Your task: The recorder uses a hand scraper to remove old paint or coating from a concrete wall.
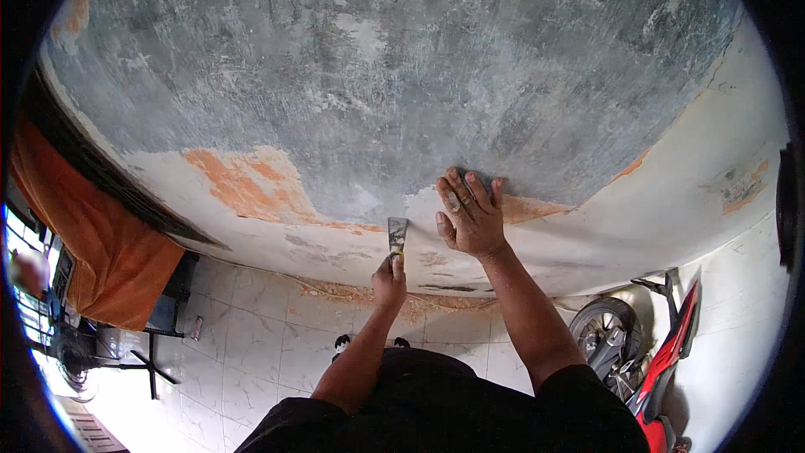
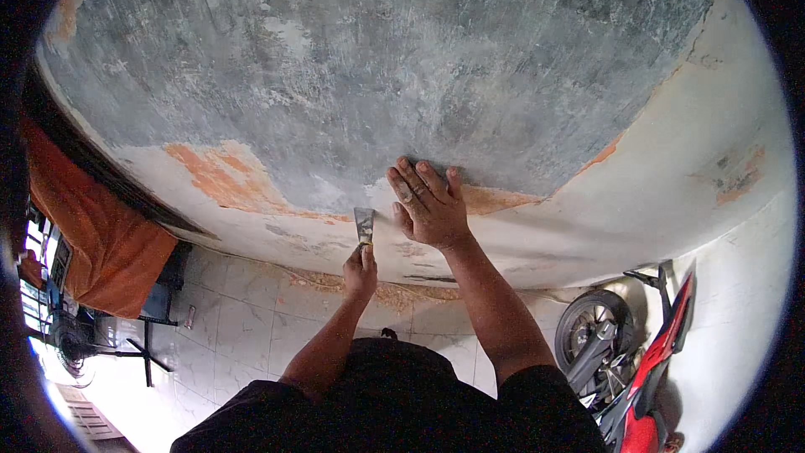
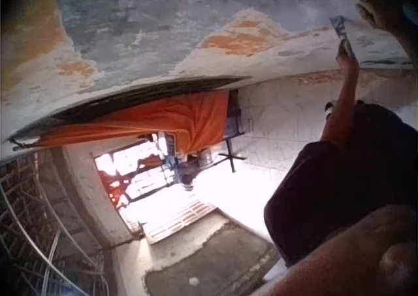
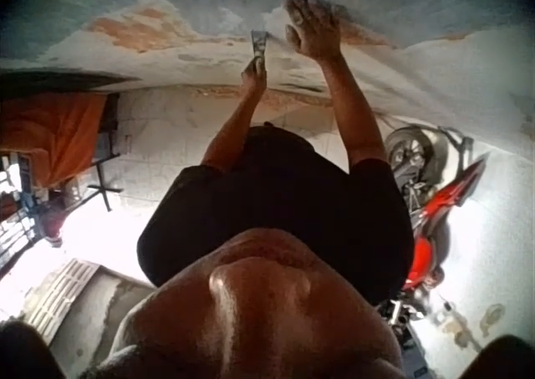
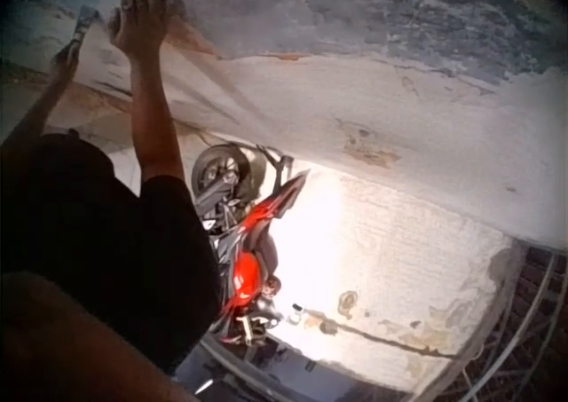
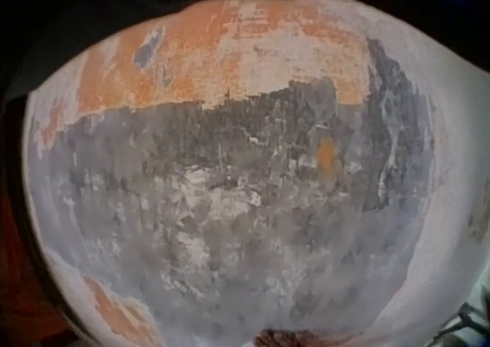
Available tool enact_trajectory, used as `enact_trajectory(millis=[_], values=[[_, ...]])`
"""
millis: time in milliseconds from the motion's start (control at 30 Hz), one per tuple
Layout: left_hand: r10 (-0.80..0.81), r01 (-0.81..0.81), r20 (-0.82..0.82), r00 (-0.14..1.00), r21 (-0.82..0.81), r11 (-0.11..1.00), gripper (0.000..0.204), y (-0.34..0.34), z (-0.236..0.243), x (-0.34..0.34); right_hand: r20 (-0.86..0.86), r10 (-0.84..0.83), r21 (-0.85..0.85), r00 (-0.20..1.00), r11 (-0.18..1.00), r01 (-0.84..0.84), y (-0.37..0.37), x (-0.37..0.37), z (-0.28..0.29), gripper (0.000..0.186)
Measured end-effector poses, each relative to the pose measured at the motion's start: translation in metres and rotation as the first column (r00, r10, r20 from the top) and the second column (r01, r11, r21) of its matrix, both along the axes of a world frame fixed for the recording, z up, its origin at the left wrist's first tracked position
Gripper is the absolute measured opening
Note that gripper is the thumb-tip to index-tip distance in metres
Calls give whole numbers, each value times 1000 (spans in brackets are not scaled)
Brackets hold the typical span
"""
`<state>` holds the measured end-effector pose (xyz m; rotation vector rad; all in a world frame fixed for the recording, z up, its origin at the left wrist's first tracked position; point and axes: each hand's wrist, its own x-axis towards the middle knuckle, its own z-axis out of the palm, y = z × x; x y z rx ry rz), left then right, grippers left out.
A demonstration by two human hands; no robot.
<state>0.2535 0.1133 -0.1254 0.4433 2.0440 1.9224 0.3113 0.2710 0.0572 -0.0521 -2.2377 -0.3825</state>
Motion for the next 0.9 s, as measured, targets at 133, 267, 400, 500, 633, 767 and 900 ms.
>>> enact_trajectory(millis=[133, 267, 400, 500, 633, 767, 900], values=[[-9, 10, 21, 1000, -48, 999, 35, 8, 31, 2, 26, -15, -5, 1000, 1000, 15, 3, 3, -4, 50], [-126, 92, 146, 981, 224, 970, 33, 10, 87, 2, 29, 17, -23, 999, 1000, -16, 0, 7, 0, 51], [-48, 41, 81, 996, 86, 995, 33, 2, 35, 4, 18, 62, -60, 998, 996, -61, -1, 4, 2, 53], [-36, 36, 12, 999, -18, 999, 33, 6, 47, 8, 33, 54, -73, 998, 996, -51, 2, 6, -1, 53], [-56, 58, -18, 998, 115, 992, 34, 8, 105, -3, 33, 62, -67, 998, 996, -60, 1, 5, -3, 54], [-38, 38, -9, 999, 2, 999, 34, 9, 43, 0, 23, 57, -54, 998, 997, -56, 1, 3, 2, 54], [-20, 19, -11, 1000, -106, 994, 32, 0, 41, 9, 46, 52, -60, 998, 997, -49, 2, 6, 0, 53]])
